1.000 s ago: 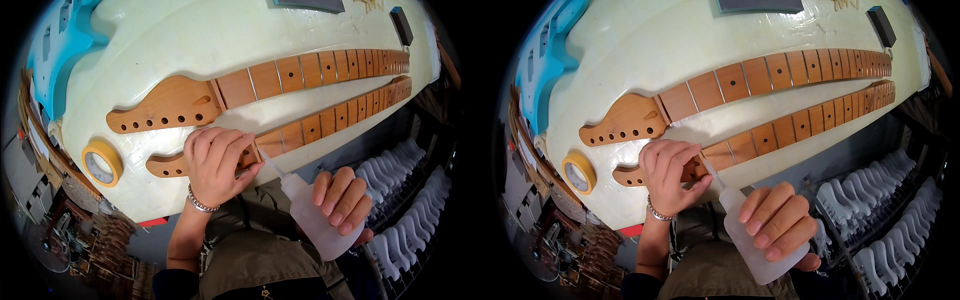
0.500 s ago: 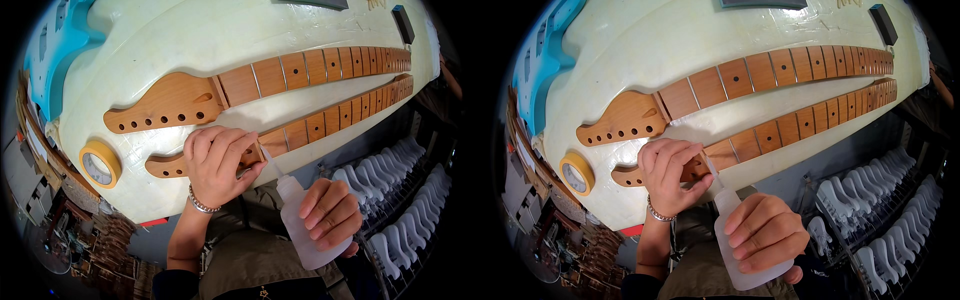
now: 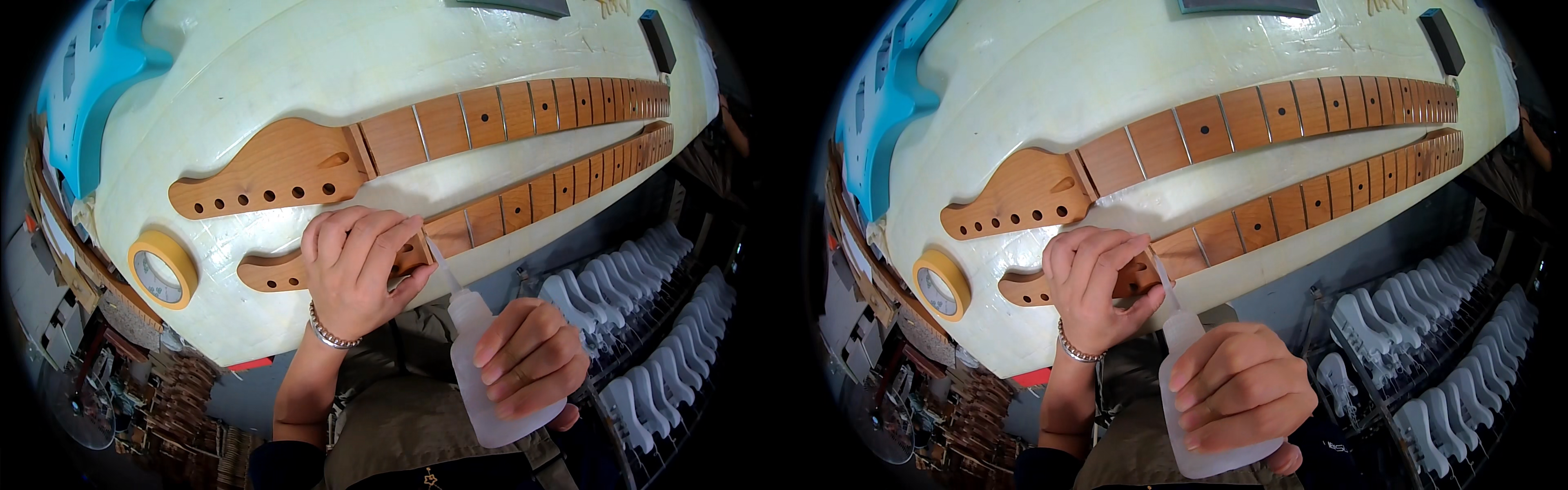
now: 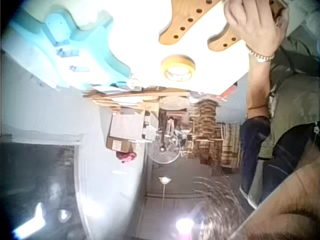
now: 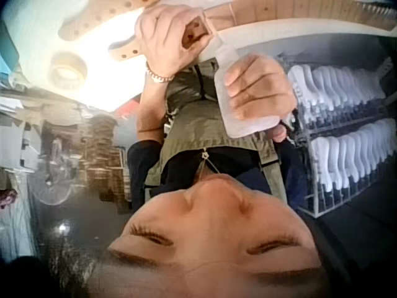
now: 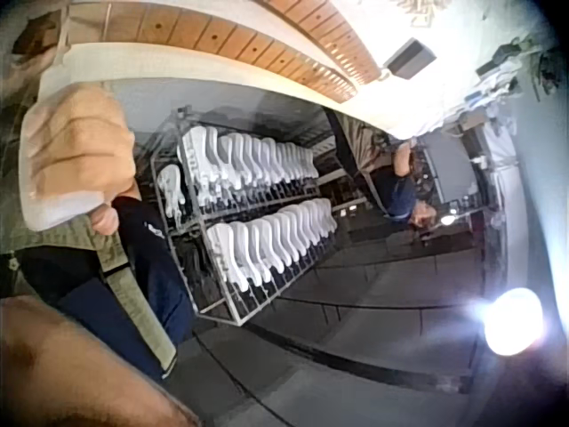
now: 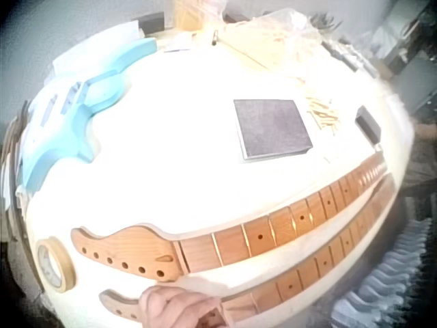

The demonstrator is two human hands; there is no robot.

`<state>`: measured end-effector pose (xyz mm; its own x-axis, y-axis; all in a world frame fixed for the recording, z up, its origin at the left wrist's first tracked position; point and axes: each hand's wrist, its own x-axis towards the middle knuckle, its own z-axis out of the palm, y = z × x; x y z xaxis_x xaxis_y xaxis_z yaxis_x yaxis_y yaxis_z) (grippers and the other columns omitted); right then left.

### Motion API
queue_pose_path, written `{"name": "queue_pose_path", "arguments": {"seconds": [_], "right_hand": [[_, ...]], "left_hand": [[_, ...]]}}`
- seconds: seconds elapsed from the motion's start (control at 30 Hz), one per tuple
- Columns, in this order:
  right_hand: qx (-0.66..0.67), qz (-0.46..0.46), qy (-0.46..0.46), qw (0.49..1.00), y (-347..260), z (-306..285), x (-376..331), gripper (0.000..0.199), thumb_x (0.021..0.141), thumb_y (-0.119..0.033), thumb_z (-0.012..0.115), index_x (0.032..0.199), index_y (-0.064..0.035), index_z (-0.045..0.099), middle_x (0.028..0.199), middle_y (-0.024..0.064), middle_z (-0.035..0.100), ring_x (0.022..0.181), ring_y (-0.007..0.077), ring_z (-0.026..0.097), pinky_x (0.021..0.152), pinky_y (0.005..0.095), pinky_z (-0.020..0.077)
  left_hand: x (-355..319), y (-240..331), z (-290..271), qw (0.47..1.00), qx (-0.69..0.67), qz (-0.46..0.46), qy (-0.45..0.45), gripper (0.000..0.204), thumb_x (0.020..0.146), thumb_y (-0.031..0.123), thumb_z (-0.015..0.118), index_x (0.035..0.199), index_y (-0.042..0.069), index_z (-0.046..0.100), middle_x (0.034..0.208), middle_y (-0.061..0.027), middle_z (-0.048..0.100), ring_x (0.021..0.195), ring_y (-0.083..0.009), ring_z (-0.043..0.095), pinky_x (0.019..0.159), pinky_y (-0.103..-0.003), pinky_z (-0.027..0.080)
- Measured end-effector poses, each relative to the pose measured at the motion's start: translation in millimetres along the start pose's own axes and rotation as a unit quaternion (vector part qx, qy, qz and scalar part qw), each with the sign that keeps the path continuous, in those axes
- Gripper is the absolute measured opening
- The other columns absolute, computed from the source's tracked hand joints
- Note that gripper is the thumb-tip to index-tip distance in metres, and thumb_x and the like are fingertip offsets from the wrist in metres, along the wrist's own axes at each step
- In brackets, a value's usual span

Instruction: The person sands and wipes a wooden guitar neck, then applies glue to the fret slots and inserts fret wire. The person uses sandpaper, a cloth, a glue bottle, and a small tool to work on the necks at a workbench.

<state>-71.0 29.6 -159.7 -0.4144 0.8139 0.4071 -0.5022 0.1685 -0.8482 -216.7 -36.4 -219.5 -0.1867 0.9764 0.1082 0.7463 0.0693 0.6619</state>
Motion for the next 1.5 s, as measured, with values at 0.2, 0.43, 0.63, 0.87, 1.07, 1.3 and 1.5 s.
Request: {"name": "queue_pose_path", "arguments": {"seconds": [0.2,0.43,0.63,0.87,1.07,1.3,1.5], "right_hand": [[-0.004,0.003,-0.014,1.000,-2,0,-2,0.053,0.088,-0.033,0.034,0.063,0.0021,0.065,0.055,0.0093,0.056,0.051,0.0200,0.056,0.055,0.0333,0.0518],[-0.005,0.003,-0.015,1.000,-2,0,0,0.053,0.088,-0.033,0.034,0.062,0.0023,0.065,0.054,0.0097,0.056,0.051,0.0201,0.055,0.055,0.0333,0.0516],[-0.009,0.007,-0.007,1.000,-3,2,0,0.053,0.087,-0.033,0.034,0.061,0.0032,0.064,0.054,0.0100,0.056,0.049,0.0204,0.055,0.054,0.0336,0.0514],[-0.057,0.100,-0.108,0.988,-13,5,6,0.050,0.090,-0.039,0.039,0.070,-0.0028,0.067,0.068,0.0076,0.061,0.065,0.0184,0.058,0.062,0.0308,0.0519],[-0.034,0.152,-0.072,0.985,-21,1,15,0.058,0.088,-0.046,0.035,0.072,0.0019,0.065,0.069,0.0127,0.059,0.063,0.0236,0.057,0.061,0.0350,0.0492],[0.336,0.205,0.314,0.864,-27,-41,44,0.051,0.086,-0.050,0.046,0.103,-0.0027,0.049,0.095,0.0109,0.049,0.093,0.0251,0.047,0.092,0.0459,0.0340],[0.381,0.248,0.338,0.824,26,-35,81,0.051,0.084,-0.044,0.058,0.111,-0.0024,0.047,0.108,0.0132,0.051,0.103,0.0277,0.051,0.101,0.0492,0.0338]], "left_hand": [[0,0,0,1.000,0.002,0.001,0.000,0.045,0.053,0.025,0.074,0.095,0.013,0.063,0.093,0.0001,0.057,0.089,-0.0210,0.051,0.082,-0.038,0.035],[0,-1,1,1.000,-0.002,0.006,0.010,0.049,0.047,0.021,0.075,0.094,0.011,0.064,0.092,-0.0014,0.059,0.088,-0.0225,0.051,0.081,-0.037,0.036],[0,-1,1,1.000,-0.004,0.006,0.007,0.048,0.048,0.021,0.075,0.094,0.011,0.064,0.092,-0.0017,0.059,0.088,-0.0228,0.051,0.081,-0.037,0.036],[1,-1,0,1.000,-0.004,0.004,0.004,0.049,0.048,0.021,0.076,0.095,0.011,0.063,0.093,-0.0019,0.059,0.089,-0.0239,0.051,0.080,-0.038,0.036],[6,-2,-13,0.996,-0.082,0.029,-0.025,0.044,0.057,0.012,0.070,0.099,0.008,0.060,0.095,-0.0050,0.057,0.091,-0.0253,0.051,0.084,-0.039,0.038],[-22,-10,-19,0.896,-0.374,-0.172,0.164,0.026,0.074,0.004,0.063,0.099,-0.001,0.057,0.097,-0.0113,0.054,0.091,-0.0232,0.052,0.082,-0.033,0.042],[-22,-4,-31,0.864,-0.394,-0.229,0.216,0.026,0.086,0.005,0.052,0.111,-0.003,0.051,0.098,-0.0078,0.056,0.090,-0.0143,0.054,0.084,-0.028,0.043]]}}
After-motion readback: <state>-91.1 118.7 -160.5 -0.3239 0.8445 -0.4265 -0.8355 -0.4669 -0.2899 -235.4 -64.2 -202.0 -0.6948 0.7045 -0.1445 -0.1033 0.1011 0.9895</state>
